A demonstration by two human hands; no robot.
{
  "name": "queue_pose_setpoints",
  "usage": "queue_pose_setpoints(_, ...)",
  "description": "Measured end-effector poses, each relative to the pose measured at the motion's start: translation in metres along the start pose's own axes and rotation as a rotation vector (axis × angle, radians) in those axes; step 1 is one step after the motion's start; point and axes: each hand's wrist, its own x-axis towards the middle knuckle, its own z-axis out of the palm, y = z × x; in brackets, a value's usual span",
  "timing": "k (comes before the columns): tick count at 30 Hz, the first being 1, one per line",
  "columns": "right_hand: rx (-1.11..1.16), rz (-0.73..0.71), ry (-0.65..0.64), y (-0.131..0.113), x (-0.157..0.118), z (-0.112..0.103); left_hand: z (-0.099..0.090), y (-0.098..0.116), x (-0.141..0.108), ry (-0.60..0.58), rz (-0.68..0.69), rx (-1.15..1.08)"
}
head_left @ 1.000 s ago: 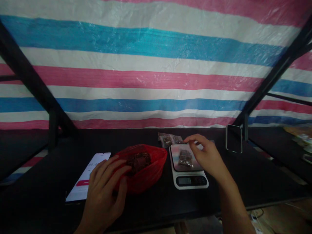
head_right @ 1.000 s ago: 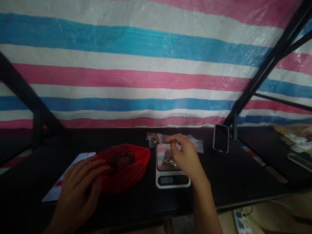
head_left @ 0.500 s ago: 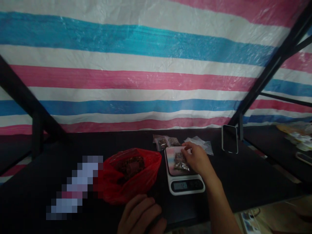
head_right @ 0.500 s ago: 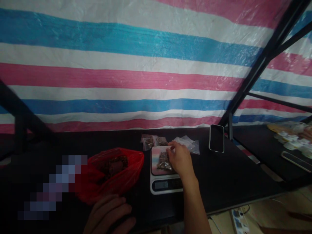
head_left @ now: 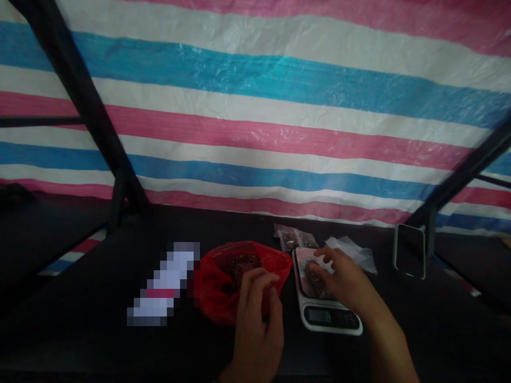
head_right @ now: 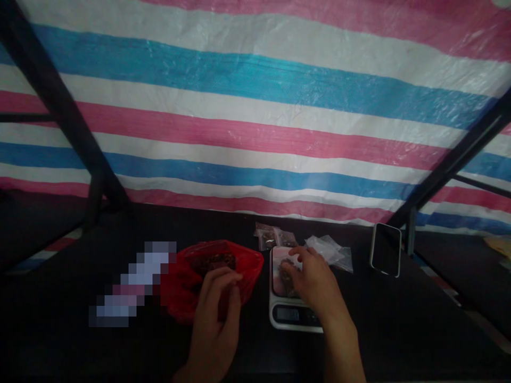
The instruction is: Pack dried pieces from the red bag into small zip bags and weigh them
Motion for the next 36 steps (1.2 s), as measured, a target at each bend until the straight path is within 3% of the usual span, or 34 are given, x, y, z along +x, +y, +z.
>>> queue_pose_setpoints(5, 0.065, 0.055, -0.101, 0.003, 0.002, 0.005, -0.005, -0.001, -0.006, -0.054, 0.041, -0.067)
queue_pose_setpoints(8, 0.143, 0.055, -0.084, 0.002, 0.006, 0.002, -0.006, -0.001, -0.01, -0.061, -0.034, -0.124)
queue_pose_setpoints(13, 0.356, 0.004, -0.026, -0.026, 0.006, -0.016, -0.005, 0.002, -0.01, -0.063, -0.249, -0.274)
queue_pose_setpoints(16, 0.433, -0.069, -0.042, -0.062, 0.001, -0.019, 0.0, 0.004, -0.009, -0.011, -0.518, -0.498)
queue_pose_setpoints(20, 0.497, -0.13, -0.25, -0.109, -0.004, 0.0, 0.006, 0.0, -0.003, 0.009, -0.846, -0.896)
queue_pose_setpoints(22, 0.526, -0.112, -0.29, -0.122, -0.003, 0.016, 0.005, -0.005, 0.003, 0.032, -0.962, -1.037)
queue_pose_setpoints(26, 0.488, -0.089, -0.322, -0.129, 0.003, 0.036, -0.003, -0.009, 0.014, 0.099, -1.107, -1.269)
queue_pose_setpoints(30, 0.435, -0.036, -0.424, -0.126, 0.008, 0.038, -0.01, -0.006, 0.012, 0.034, -1.196, -1.459)
queue_pose_setpoints(36, 0.445, -0.058, -0.494, -0.127, 0.006, 0.038, -0.02, 0.0, 0.018, 0.035, -1.455, -1.484)
